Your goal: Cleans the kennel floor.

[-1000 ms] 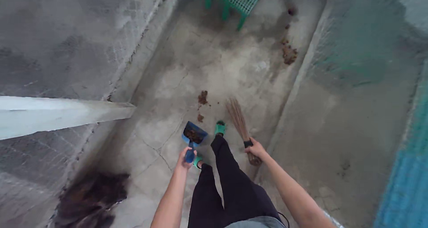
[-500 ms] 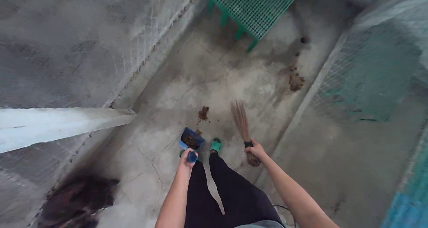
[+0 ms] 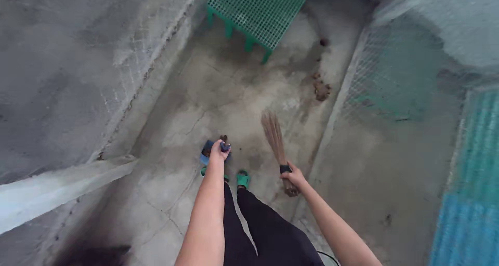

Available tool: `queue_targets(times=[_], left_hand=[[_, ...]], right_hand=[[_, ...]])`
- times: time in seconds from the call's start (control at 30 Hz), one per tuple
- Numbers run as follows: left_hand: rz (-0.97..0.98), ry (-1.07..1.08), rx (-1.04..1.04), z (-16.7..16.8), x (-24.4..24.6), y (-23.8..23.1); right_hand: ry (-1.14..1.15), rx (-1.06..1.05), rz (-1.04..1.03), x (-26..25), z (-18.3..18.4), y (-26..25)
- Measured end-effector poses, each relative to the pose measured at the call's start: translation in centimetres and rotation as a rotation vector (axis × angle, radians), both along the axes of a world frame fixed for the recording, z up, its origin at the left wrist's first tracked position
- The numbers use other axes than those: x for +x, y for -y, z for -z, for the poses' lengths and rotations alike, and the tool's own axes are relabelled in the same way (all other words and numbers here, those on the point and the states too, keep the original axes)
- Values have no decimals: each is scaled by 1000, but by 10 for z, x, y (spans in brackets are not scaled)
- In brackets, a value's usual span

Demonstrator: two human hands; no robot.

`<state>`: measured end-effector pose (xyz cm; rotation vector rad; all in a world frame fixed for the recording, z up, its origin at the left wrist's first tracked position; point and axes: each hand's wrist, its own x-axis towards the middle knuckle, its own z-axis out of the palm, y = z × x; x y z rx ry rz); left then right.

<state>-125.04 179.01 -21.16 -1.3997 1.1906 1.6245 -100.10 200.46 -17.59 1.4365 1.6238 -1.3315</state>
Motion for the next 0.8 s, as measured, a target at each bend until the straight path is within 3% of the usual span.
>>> queue_targets(times=[0.37,0.47,0.6,0.7,0.8], left_hand=[[66,-22,59,-1,-25,-33],[81,-25,97,-3,-34,-45],[73,-53,130,-4,-35,-39],[55,-52,157,-3,-30,-24],[40,-48,177,-7,-22,-2]], right_hand=[[-21,34,81,-5,7,-20],[11,68,-75,-32,21,-27],[81,80,-307,-87,70,-25],[134,10,-562,-117,108,11],[135,-137,-849,-108,117,69]])
